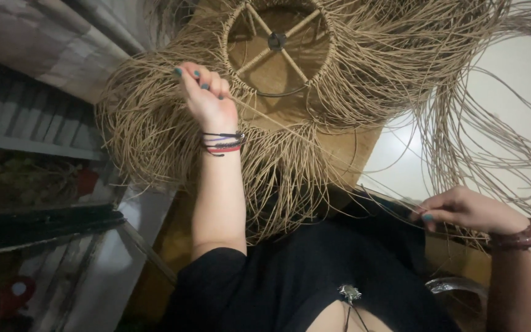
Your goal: The person is weaving and knotting individual strands of straw onto a circular frame to create a decorative fringed item.
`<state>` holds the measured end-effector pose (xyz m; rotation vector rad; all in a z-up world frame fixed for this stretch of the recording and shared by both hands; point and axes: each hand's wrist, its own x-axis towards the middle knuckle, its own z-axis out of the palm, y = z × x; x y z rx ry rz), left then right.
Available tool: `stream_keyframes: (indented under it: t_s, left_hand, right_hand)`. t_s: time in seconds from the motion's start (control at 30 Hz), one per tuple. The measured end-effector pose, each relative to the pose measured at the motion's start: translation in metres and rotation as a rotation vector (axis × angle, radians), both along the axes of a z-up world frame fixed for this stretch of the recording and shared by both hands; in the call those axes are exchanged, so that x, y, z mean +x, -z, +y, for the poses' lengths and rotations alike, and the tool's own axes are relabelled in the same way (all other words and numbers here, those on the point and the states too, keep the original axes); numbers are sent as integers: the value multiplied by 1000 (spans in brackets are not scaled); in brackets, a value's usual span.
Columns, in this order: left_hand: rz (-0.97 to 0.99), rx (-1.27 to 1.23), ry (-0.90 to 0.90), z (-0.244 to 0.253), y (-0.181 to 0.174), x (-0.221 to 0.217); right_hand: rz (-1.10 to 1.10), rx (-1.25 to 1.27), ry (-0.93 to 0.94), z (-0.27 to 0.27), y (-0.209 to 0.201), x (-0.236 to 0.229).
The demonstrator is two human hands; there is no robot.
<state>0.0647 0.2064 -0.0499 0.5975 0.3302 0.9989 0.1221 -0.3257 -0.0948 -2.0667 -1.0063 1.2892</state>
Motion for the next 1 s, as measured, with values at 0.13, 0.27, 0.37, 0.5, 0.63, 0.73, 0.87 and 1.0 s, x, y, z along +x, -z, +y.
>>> stream_keyframes:
  t_s: [0.13, 0.27, 0.37, 0.5, 0.63, 0.73, 0.87, 1.0]
  left_hand:
    - [-82, -42, 49, 0, -3, 3]
    - [-285, -121, 304, 10, -2, -7]
    - [-296, -95, 376, 15, -4, -22]
    - [-238, -82, 376, 23, -6, -60]
    - [-176, 32, 361, 36, -13, -124]
    - [492, 398, 169, 42, -28, -167]
    - [1689, 1213, -312, 16, -81, -196]
    - [864, 1732, -617, -15, -114, -165]
  right_hand:
    - [-115, -121, 27, -6, 0, 4]
    - [-178, -199, 156, -2, -22, -5]
    - [-202, -299, 223, -3, -15, -10]
    - [-171, -262, 284, -14, 15, -13]
    - [-246, -160, 163, 6, 11, -26]
    - [-309, 182, -30, 42, -10, -27]
    - [-400, 439, -239, 115, -64, -20]
    - [-478, 598, -126, 165, -35, 29]
